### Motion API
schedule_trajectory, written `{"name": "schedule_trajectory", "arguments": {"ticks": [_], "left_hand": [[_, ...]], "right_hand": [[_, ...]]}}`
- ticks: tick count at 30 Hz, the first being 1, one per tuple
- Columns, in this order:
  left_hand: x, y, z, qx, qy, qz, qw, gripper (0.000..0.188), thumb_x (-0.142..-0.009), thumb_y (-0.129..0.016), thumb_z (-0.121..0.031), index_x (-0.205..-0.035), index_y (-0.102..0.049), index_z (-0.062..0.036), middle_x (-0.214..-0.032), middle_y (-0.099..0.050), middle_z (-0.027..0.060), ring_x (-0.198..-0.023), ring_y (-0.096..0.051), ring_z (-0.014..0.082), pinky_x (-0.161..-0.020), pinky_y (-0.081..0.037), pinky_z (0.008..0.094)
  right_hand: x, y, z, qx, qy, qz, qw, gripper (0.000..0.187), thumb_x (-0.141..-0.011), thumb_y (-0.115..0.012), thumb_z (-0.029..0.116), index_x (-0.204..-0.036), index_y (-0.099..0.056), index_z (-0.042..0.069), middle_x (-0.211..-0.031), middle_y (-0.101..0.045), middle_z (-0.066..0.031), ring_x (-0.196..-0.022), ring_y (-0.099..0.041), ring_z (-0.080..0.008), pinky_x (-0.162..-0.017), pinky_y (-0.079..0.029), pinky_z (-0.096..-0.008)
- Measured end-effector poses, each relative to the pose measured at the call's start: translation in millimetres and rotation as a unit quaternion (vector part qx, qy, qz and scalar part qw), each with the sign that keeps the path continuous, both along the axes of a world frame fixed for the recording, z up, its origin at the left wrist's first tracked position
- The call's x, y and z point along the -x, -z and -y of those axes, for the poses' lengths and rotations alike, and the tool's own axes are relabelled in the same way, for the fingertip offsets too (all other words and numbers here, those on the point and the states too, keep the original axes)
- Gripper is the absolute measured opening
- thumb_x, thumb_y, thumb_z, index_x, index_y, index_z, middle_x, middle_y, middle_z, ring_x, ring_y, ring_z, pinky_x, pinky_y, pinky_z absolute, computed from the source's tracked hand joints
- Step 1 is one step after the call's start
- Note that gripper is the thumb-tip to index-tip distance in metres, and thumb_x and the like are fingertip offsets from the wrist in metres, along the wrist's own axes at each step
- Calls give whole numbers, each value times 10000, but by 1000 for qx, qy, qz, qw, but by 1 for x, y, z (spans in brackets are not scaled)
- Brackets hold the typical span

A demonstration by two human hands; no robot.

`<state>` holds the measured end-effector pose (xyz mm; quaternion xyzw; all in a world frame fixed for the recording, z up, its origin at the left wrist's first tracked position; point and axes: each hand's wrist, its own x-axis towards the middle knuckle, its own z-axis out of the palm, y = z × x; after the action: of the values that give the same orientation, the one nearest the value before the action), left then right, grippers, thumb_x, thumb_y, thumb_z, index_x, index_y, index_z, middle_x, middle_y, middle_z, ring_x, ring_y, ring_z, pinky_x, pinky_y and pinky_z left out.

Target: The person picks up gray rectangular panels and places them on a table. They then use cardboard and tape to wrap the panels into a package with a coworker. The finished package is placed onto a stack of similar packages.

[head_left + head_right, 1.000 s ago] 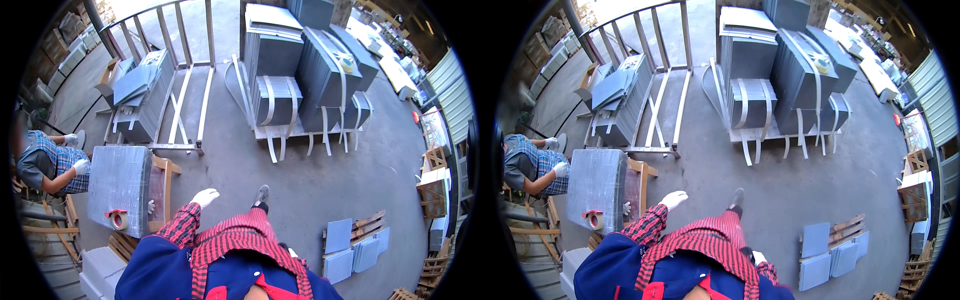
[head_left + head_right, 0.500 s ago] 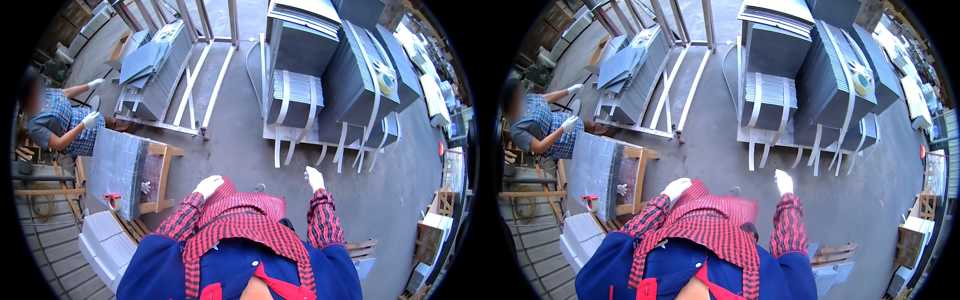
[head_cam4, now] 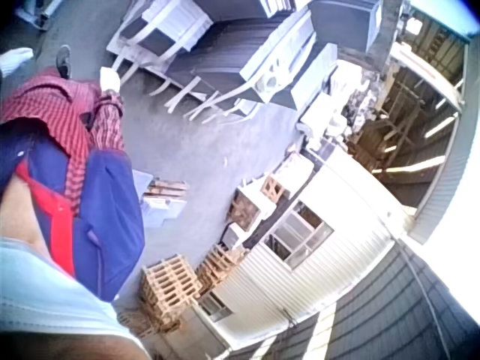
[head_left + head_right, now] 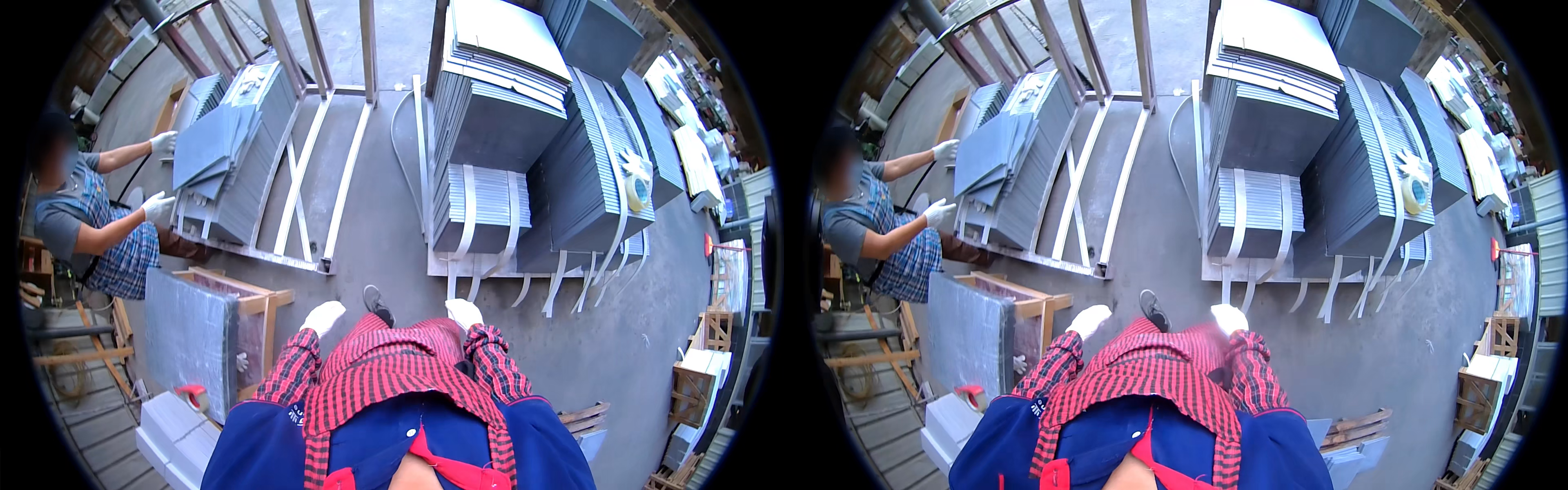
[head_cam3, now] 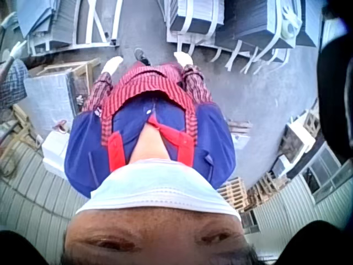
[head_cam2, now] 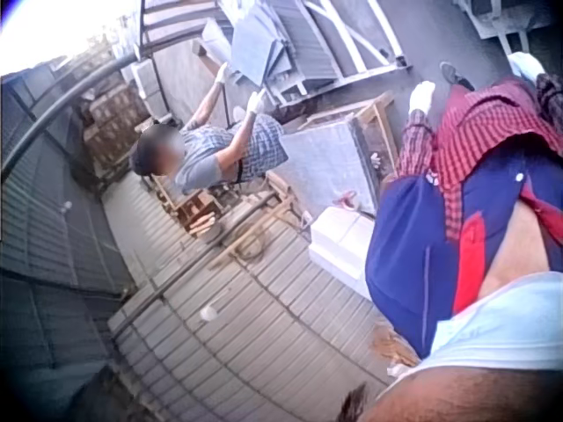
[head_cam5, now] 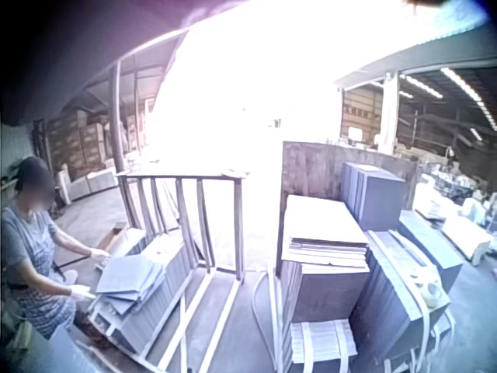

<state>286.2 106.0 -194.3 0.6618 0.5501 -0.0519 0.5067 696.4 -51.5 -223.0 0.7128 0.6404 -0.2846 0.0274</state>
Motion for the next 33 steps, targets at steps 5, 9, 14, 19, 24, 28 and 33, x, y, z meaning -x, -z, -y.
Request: {"name": "schedule_trajectory", "arguments": {"ticks": [5, 9, 14, 19, 24, 28, 33], "left_hand": [[-9, -2, -76, 7, -83, 22, 996, 534, -933, -574, -457, -1264, -621, -40, -1287, -628, 164, -1222, -568, 322, -1042, -420, 391], [-41, -26, -116, -2, 17, -13, 1000, 551, -931, -584, -458, -1290, -607, -40, -1305, -623, 162, -1239, -563, 308, -1058, -413, 382], [-58, 31, -127, 77, -4, 49, 996, 523, -953, -564, -416, -1301, -603, -28, -1332, -609, 151, -1279, -533, 297, -1087, -391, 371], [-68, 0, -172, 192, -90, 64, 975, 437, -946, -619, -294, -1278, -623, -10, -1177, -693, 112, -1086, -634, 198, -944, -469, 312], [-165, -103, -237, -19, 39, -39, 998, 447, -935, -622, -286, -1299, -609, -26, -1260, -661, 156, -1206, -609, 253, -1037, -447, 350], [-320, -202, -298, -216, 193, 91, 953, 409, -903, -674, -230, -1270, -630, -54, -1258, -649, 160, -1212, -599, 292, -1039, -450, 365], [-500, -267, -373, -486, 396, 239, 742, 432, -848, -715, -143, -1269, -626, -101, -1334, -597, 130, -1291, -510, 369, -1095, -385, 489]], "right_hand": [[-41, -4, -60, -101, 97, 7, 990, 328, -965, -461, 199, -1163, -690, 75, -1171, -679, -160, -1080, -642, -331, -946, -497, -429], [-68, -48, -115, -164, 235, -110, 952, 346, -995, -452, 257, -1197, -670, 81, -1203, -669, -136, -1105, -635, -309, -966, -490, -419], [-125, -26, -159, -153, 167, -62, 972, 311, -984, -481, 220, -1156, -694, 73, -1181, -679, -158, -1080, -650, -318, -962, -500, -415], [-220, -115, -199, -388, 335, -44, 858, 317, -990, -514, 213, -1184, -685, 31, -1176, -691, -150, -1108, -653, -286, -1001, -491, -388], [-348, -209, -221, -434, 454, 29, 778, 371, -987, -545, 276, -1209, -661, 3, -1243, -659, -169, -1166, -617, -311, -1034, -456, -383], [-456, -239, -227, -299, 475, 340, 754, 426, -920, -595, 358, -1207, -677, 54, -1258, -645, -167, -1185, -583, -367, -1046, -405, -485], [-539, -268, -243, -113, 533, 385, 745, 410, -872, -630, 405, -1241, -674, 232, -1208, -669, -138, -1285, -484, -365, -1066, -367, -535]]}}
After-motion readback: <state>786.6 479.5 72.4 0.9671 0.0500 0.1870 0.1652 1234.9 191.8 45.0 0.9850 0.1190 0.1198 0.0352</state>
